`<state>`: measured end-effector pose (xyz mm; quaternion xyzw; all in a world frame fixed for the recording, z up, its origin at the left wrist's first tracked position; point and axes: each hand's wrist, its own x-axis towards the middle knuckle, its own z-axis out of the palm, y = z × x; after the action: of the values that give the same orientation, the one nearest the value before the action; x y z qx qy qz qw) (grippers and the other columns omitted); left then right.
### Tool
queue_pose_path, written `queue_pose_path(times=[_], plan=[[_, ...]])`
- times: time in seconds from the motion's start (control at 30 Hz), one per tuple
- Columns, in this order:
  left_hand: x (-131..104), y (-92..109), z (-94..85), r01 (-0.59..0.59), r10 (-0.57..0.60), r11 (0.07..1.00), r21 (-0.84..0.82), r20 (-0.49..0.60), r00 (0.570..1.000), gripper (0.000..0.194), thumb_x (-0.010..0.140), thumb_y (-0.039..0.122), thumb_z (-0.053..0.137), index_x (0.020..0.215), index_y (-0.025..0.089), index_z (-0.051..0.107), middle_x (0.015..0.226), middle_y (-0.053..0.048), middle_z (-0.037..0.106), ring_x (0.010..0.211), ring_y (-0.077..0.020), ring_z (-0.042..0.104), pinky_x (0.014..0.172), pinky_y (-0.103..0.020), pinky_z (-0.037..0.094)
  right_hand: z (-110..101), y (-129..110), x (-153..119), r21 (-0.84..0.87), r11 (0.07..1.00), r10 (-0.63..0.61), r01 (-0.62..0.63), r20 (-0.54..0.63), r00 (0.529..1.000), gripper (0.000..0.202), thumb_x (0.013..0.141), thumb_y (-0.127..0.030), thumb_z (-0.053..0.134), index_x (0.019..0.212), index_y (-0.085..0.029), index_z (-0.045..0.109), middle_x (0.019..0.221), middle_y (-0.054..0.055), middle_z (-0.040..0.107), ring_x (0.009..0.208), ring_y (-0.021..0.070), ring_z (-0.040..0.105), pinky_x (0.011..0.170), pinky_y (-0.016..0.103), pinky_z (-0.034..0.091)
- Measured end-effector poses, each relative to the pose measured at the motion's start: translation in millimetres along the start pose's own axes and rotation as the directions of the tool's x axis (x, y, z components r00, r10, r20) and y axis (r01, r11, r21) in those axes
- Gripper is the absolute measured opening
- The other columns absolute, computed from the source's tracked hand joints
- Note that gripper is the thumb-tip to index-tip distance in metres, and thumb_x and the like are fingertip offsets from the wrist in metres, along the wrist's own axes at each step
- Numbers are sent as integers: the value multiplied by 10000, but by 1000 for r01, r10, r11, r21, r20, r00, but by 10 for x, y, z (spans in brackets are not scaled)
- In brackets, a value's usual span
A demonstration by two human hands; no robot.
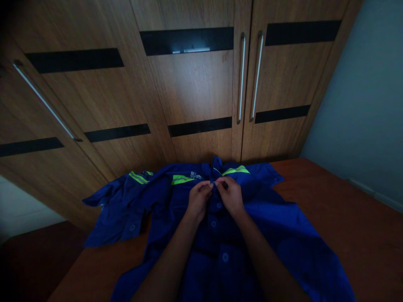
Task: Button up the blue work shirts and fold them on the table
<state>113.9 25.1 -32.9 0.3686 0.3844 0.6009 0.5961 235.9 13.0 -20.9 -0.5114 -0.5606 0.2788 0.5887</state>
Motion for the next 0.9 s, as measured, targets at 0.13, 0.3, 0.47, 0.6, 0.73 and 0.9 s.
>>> queue_pose_path(times=[0.13, 0.3, 0.47, 0.6, 0.73, 0.9], plan=[[-3, -12, 2, -39, 34, 996, 83, 53, 998, 284, 593, 288, 783, 820, 158, 673, 655, -3, 648, 558, -99, 557, 557, -212, 414, 1, 31, 5, 133, 972, 184, -191, 63, 981, 287, 708, -458, 607, 758, -178, 645, 655, 20, 617, 589, 156, 552, 533, 261, 426], [19, -26, 12, -179, 164, 939, 294, 74, 984, 123, 667, 185, 678, 783, 186, 638, 759, -15, 660, 719, -142, 606, 689, -237, 443, -26, 109, 6, 133, 952, 261, -275, 115, 958, 277, 701, -417, 587, 760, -156, 658, 585, 8, 588, 529, 133, 534, 495, 241, 412], [-27, -45, 2, -270, 226, 789, 553, 148, 963, 123, 676, 103, 627, 692, 225, 625, 677, 10, 629, 686, -161, 590, 701, -254, 417, -56, 156, 17, -8, 971, 240, -239, 45, 970, 111, 656, -296, 607, 669, -196, 651, 639, 19, 626, 637, 175, 582, 601, 281, 455], [-105, -30, 14, -314, 210, 648, 694, 233, 949, 159, 682, 87, 614, 620, 233, 631, 610, -16, 609, 654, -197, 581, 707, -286, 399, 18, 96, 92, -364, 930, -48, 57, 35, 998, 200, 777, -250, 538, 914, -212, 678, 942, 68, 682, 898, 198, 615, 830, 305, 444], [-154, 77, 21, -366, 193, 536, 761, 312, 930, 171, 705, 98, 604, 597, 223, 648, 673, -70, 629, 731, -236, 599, 771, -326, 419, 132, 133, 307, -553, 821, -39, 139, 188, 981, 145, 790, -313, 587, 748, -238, 704, 794, 44, 712, 793, 195, 654, 725, 274, 455], [-44, 329, 20, -452, 284, 387, 804, 363, 888, 228, 802, 126, 514, 870, 218, 712, 1047, -99, 639, 1078, -251, 535, 1004, -359, 338, 83, 352, 464, -621, 784, 60, 29, 123, 991, 98, 719, -257, 644, 643, -244, 703, 696, 24, 715, 714, 183, 666, 608, 236, 422]])
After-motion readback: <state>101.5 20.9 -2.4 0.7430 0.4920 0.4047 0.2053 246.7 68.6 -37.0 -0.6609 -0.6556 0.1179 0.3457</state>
